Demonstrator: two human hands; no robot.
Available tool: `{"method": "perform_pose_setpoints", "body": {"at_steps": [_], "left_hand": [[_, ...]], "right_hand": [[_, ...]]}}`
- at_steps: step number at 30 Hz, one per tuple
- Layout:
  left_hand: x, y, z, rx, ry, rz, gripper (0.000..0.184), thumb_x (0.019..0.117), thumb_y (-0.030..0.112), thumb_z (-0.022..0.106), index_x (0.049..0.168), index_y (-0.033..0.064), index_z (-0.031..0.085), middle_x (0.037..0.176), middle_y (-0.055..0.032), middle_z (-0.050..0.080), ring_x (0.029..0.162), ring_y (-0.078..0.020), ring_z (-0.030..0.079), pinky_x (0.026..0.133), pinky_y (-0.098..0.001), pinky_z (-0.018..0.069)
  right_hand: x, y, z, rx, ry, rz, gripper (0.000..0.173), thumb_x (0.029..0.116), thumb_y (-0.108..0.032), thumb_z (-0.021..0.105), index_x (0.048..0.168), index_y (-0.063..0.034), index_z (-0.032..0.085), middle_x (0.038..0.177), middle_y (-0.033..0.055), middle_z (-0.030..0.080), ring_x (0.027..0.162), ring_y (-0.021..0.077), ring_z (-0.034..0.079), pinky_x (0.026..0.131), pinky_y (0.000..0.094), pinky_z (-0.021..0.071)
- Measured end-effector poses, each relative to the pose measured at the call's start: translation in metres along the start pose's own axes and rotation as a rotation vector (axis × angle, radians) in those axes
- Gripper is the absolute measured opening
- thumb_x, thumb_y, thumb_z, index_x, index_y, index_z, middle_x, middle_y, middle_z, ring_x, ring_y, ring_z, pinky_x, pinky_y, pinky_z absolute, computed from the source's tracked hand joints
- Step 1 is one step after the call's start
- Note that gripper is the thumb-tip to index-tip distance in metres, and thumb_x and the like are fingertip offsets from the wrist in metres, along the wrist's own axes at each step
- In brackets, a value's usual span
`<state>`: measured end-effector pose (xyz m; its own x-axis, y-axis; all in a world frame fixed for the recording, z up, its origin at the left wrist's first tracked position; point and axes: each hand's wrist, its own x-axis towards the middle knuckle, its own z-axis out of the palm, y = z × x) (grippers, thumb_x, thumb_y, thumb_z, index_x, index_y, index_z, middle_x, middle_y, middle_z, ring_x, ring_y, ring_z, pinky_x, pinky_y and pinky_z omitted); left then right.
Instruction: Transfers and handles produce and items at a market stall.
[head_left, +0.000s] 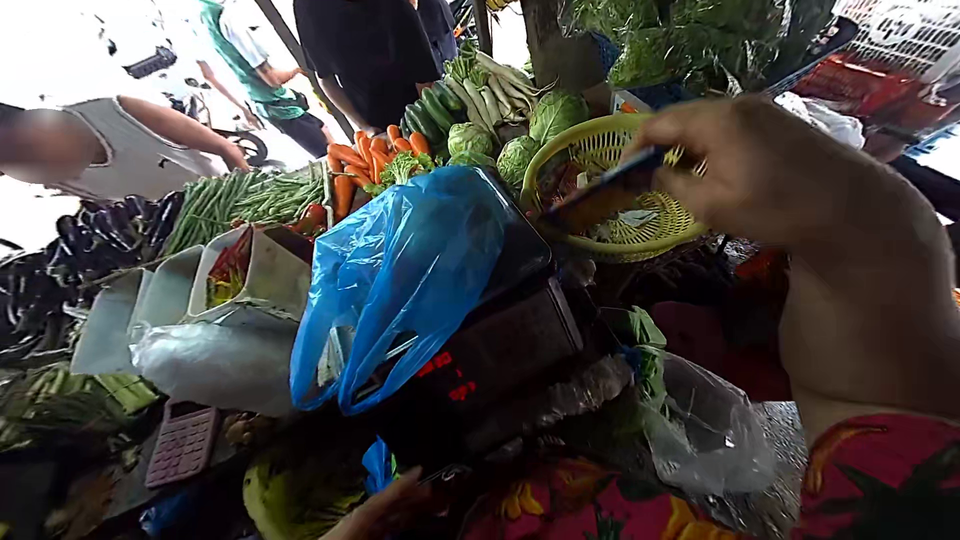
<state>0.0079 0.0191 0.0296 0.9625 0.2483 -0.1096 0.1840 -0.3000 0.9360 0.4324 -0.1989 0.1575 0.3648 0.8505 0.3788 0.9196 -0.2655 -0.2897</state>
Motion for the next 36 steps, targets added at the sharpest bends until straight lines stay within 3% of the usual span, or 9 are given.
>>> {"method": "perform_pose_setpoints", "body": {"at_steps": [3, 5, 7, 10, 13, 15, 20, 33, 36], "left_hand": [[0.039, 0.038, 0.050, -0.088, 0.063, 0.192, 0.095, 0.0864, 0.049, 0.079, 0.161, 0.0137, 0.031, 0.156, -0.0017, 0.048, 0.139, -0.0157, 0.051, 0.112, -0.0390, 0.0494], [0.049, 0.050, 0.074, -0.323, 0.015, 0.221, 0.068, 0.0894, 0.043, 0.077, 0.150, 0.0327, 0.049, 0.147, 0.0183, 0.055, 0.131, 0.0027, 0.053, 0.110, -0.0230, 0.0470], [0.053, 0.052, 0.090, -0.679, -0.008, 0.113, 0.031, 0.0953, 0.027, 0.069, 0.126, 0.0318, 0.073, 0.121, 0.0151, 0.073, 0.110, 0.0042, 0.067, 0.096, -0.0176, 0.0541], [0.058, 0.020, 0.087, -0.970, -0.150, 0.061, 0.040, 0.1040, 0.020, 0.058, 0.144, 0.0180, 0.061, 0.135, -0.0110, 0.067, 0.116, -0.0221, 0.069, 0.093, -0.0386, 0.0604], [0.049, 0.014, 0.087, -0.918, 0.023, -0.042, 0.034, 0.1006, 0.024, 0.064, 0.134, 0.0208, 0.069, 0.127, -0.0098, 0.071, 0.109, -0.0227, 0.072, 0.087, -0.0418, 0.0626], [0.049, 0.012, 0.091, -0.908, 0.112, -0.074, 0.028, 0.0988, 0.022, 0.066, 0.126, 0.0197, 0.073, 0.121, -0.0084, 0.074, 0.105, -0.0212, 0.073, 0.086, -0.0421, 0.0628], [0.047, 0.015, 0.102, -0.805, 0.218, -0.122, 0.021, 0.0965, 0.019, 0.068, 0.113, 0.0270, 0.078, 0.108, 0.0034, 0.078, 0.099, -0.0078, 0.073, 0.091, -0.0306, 0.0600], [0.045, 0.000, 0.110, -0.801, 0.200, -0.092, 0.023, 0.0978, 0.019, 0.067, 0.116, 0.0275, 0.077, 0.110, 0.0035, 0.077, 0.101, -0.0085, 0.073, 0.091, -0.0317, 0.0604], [0.045, 0.004, 0.111, -0.819, 0.219, -0.122, 0.022, 0.0977, 0.015, 0.066, 0.114, 0.0246, 0.078, 0.108, 0.0024, 0.078, 0.099, -0.0089, 0.073, 0.090, -0.0318, 0.0610]], "right_hand": [[-0.033, -0.068, 0.034, 0.282, -0.058, -0.406, 0.014, 0.0933, -0.015, 0.063, 0.102, -0.0130, 0.073, 0.083, -0.0034, 0.069, 0.074, 0.0064, 0.066, 0.062, 0.0262, 0.0558], [-0.040, -0.094, 0.067, 0.579, -0.256, -0.589, 0.013, 0.0958, -0.007, 0.061, 0.104, -0.0044, 0.071, 0.086, 0.0067, 0.071, 0.080, 0.0165, 0.070, 0.068, 0.0330, 0.0568], [-0.035, -0.094, 0.077, 0.744, -0.381, -0.615, 0.014, 0.0987, -0.008, 0.062, 0.107, -0.0016, 0.072, 0.090, 0.0089, 0.073, 0.083, 0.0155, 0.071, 0.073, 0.0309, 0.0576], [0.003, -0.037, 0.055, 0.641, -0.335, -0.424, 0.016, 0.1005, -0.015, 0.062, 0.100, -0.0041, 0.074, 0.085, -0.0001, 0.071, 0.075, 0.0015, 0.065, 0.069, 0.0200, 0.0551], [0.063, 0.037, 0.056, 0.181, -0.441, 0.046, 0.023, 0.0976, -0.020, 0.071, 0.111, -0.0009, 0.072, 0.097, 0.0145, 0.073, 0.089, 0.0267, 0.070, 0.084, 0.0493, 0.0567], [0.092, 0.071, 0.091, -0.006, -0.578, 0.270, 0.057, 0.0911, -0.030, 0.080, 0.132, 0.0045, 0.060, 0.115, 0.0272, 0.067, 0.110, 0.0436, 0.064, 0.097, 0.0642, 0.0480], [0.102, 0.103, 0.153, -0.071, -0.689, 0.291, 0.125, 0.0695, -0.012, 0.095, 0.165, -0.0108, 0.015, 0.148, 0.0348, 0.042, 0.127, 0.0531, 0.052, 0.102, 0.0672, 0.0444], [0.096, 0.145, 0.182, 0.319, -0.371, 0.352, 0.094, 0.0845, 0.003, 0.073, 0.162, -0.0134, 0.022, 0.151, 0.0265, 0.047, 0.130, 0.0454, 0.055, 0.104, 0.0640, 0.0460], [0.097, 0.144, 0.182, 0.488, -0.326, 0.472, 0.093, 0.0898, -0.018, 0.078, 0.163, -0.0156, 0.021, 0.148, 0.0282, 0.050, 0.129, 0.0463, 0.055, 0.103, 0.0657, 0.0455]]}}
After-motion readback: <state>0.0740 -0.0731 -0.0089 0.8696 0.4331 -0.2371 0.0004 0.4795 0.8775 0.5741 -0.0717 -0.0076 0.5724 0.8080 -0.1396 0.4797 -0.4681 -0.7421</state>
